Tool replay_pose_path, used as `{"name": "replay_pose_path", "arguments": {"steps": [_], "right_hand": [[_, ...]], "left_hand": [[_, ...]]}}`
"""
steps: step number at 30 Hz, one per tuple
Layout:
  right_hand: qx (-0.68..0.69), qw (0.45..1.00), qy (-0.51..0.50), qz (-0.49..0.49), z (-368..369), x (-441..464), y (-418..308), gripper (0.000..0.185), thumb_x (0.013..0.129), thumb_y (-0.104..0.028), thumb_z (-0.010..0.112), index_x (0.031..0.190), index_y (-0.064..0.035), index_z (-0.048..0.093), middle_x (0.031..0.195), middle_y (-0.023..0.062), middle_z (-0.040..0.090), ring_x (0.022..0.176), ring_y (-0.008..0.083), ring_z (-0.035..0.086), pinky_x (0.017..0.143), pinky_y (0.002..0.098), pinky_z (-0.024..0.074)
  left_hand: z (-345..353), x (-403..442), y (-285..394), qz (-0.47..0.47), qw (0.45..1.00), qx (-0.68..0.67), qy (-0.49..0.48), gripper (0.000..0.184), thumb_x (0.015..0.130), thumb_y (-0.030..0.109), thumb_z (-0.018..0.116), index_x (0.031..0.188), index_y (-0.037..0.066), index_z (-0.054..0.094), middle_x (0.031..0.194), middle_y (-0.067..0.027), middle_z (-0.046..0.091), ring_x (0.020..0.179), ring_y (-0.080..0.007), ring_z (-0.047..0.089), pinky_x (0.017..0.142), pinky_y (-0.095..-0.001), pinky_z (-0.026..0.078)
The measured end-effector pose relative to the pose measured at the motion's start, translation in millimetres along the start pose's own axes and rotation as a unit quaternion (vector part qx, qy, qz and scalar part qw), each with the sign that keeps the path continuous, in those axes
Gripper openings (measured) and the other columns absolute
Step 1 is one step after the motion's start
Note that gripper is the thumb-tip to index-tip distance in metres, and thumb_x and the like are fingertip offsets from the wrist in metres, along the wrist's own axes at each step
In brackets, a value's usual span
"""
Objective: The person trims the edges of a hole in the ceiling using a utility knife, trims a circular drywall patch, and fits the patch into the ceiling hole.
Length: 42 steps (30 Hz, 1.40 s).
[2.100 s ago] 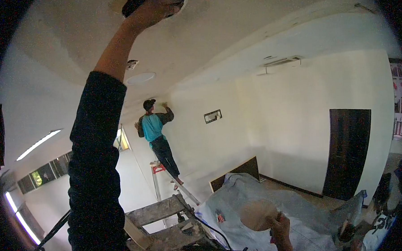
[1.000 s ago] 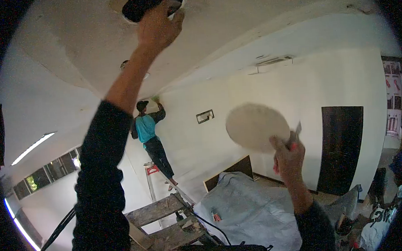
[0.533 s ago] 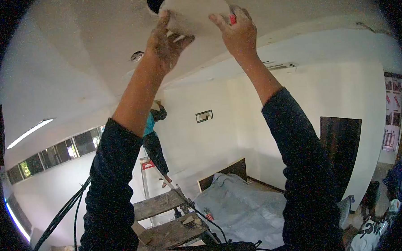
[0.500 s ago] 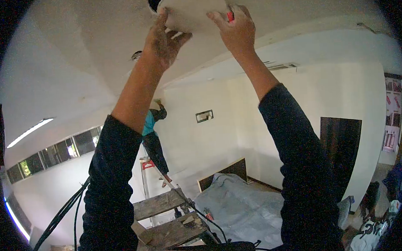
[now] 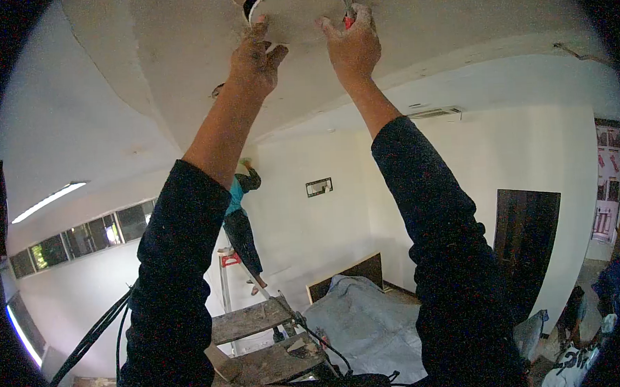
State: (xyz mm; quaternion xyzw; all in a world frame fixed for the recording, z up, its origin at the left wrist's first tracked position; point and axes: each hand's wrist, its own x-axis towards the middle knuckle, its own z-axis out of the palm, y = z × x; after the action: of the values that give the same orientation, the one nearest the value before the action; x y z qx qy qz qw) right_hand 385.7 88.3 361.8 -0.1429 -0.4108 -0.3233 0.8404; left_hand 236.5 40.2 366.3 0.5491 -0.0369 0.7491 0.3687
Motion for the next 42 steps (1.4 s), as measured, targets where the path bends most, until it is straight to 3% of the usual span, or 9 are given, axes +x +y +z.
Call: {"name": "replay_pose_path", "arguments": {"steps": [4, 8, 17, 22, 25, 32, 35, 37, 42], "right_hand": [[0.019, 0.999, 0.014, 0.036, 6.8, -3.9, -6.1, 0.06, 0.073, -0.043, 0.082, 0.111, -0.0054, 0.054, 0.095, 0.0137, 0.066, 0.089, 0.035, 0.065, 0.078, 0.0462, 0.0507], [0.006, 0.998, 0.009, 0.057, 1.5, -2.7, -21.2, 0.06, 0.073, -0.041, 0.083, 0.111, -0.0047, 0.053, 0.095, 0.0135, 0.066, 0.089, 0.0352, 0.066, 0.078, 0.0465, 0.0507], [0.01, 0.997, 0.031, 0.069, 5.4, 0.9, -8.5, 0.046, 0.078, -0.038, 0.08, 0.097, -0.0023, 0.06, 0.084, 0.0129, 0.066, 0.079, 0.0295, 0.067, 0.075, 0.0412, 0.0504], [0.097, 0.992, 0.08, 0.015, 3.2, 6.3, -5.2, 0.029, 0.08, -0.027, 0.079, 0.092, -0.0032, 0.066, 0.082, 0.0109, 0.067, 0.077, 0.026, 0.065, 0.072, 0.0368, 0.0488], [0.071, 0.993, 0.084, 0.041, -3.5, 10.3, -14.1, 0.026, 0.08, -0.025, 0.078, 0.093, -0.0058, 0.068, 0.083, 0.01, 0.067, 0.074, 0.0259, 0.062, 0.071, 0.0368, 0.0482], [0.036, 0.995, 0.074, -0.049, -6.5, 18.5, -0.2, 0.025, 0.079, -0.025, 0.078, 0.094, -0.0075, 0.069, 0.087, 0.0089, 0.067, 0.079, 0.0265, 0.063, 0.072, 0.0372, 0.0485], [0.059, 0.99, 0.082, -0.098, -11.0, 22.4, -8.0, 0.025, 0.08, -0.025, 0.077, 0.098, -0.0093, 0.069, 0.092, 0.0088, 0.067, 0.081, 0.0256, 0.064, 0.073, 0.0382, 0.0493], [0.07, 0.981, 0.074, -0.165, -12.9, 23.2, -7.0, 0.025, 0.081, -0.024, 0.076, 0.101, -0.0114, 0.069, 0.098, 0.0085, 0.067, 0.083, 0.0245, 0.064, 0.074, 0.0381, 0.0504], [-0.01, 0.969, 0.116, -0.218, -10.7, 29.3, -21.7, 0.024, 0.084, -0.018, 0.072, 0.105, -0.0094, 0.066, 0.093, 0.0071, 0.063, 0.081, 0.0242, 0.065, 0.067, 0.0359, 0.0531]], "left_hand": [[4.9, 1.0, -0.4, 0.031, 0.998, -0.025, 0.044, 0.044, 0.086, 0.024, 0.077, 0.12, 0.003, 0.059, 0.103, -0.006, 0.063, 0.062, -0.0134, 0.046, 0.061, -0.024, 0.044], [11.7, -10.8, 9.1, -0.01, 0.997, 0.002, 0.07, 0.044, 0.085, 0.026, 0.078, 0.118, 0.004, 0.061, 0.099, -0.0031, 0.06, 0.06, -0.0134, 0.042, 0.063, -0.0267, 0.042], [27.9, -20.8, 12.3, 0.047, 0.997, 0.05, -0.024, 0.075, 0.079, 0.04, 0.082, 0.134, 0.004, 0.047, 0.123, -0.0087, 0.052, 0.089, -0.017, 0.047, 0.076, -0.0364, 0.042], [35.9, -11.0, 16.8, 0.004, 0.994, 0.085, -0.073, 0.106, 0.074, 0.062, 0.077, 0.149, 0.008, 0.027, 0.148, -0.0148, 0.038, 0.133, -0.032, 0.04, 0.108, -0.0415, 0.036], [22.5, -8.4, 5.4, 0.055, 0.983, 0.048, -0.167, 0.108, 0.074, 0.068, 0.072, 0.15, 0.007, 0.025, 0.152, -0.0153, 0.032, 0.141, -0.0344, 0.031, 0.115, -0.0439, 0.027], [21.0, -7.2, -6.5, 0.034, 0.997, 0.0, -0.065, 0.105, 0.077, 0.07, 0.069, 0.15, 0.008, 0.026, 0.152, -0.0161, 0.03, 0.136, -0.0347, 0.035, 0.113, -0.0424, 0.03], [8.4, -0.3, -17.1, -0.008, 0.996, -0.024, -0.087, 0.099, 0.074, 0.078, 0.063, 0.147, 0.019, 0.029, 0.143, -0.0176, 0.039, 0.124, -0.0388, 0.044, 0.096, -0.0473, 0.044], [8.7, -3.0, -17.3, -0.005, 0.993, -0.032, -0.109, 0.113, 0.08, 0.079, 0.054, 0.155, 0.008, 0.009, 0.155, -0.0236, 0.021, 0.14, -0.0426, 0.029, 0.115, -0.0469, 0.029], [5.7, 2.6, -10.1, -0.06, 0.987, -0.043, -0.144, 0.117, 0.082, 0.085, 0.035, 0.153, 0.001, -0.005, 0.153, -0.0328, 0.014, 0.142, -0.0464, 0.022, 0.117, -0.0505, 0.025]]}}
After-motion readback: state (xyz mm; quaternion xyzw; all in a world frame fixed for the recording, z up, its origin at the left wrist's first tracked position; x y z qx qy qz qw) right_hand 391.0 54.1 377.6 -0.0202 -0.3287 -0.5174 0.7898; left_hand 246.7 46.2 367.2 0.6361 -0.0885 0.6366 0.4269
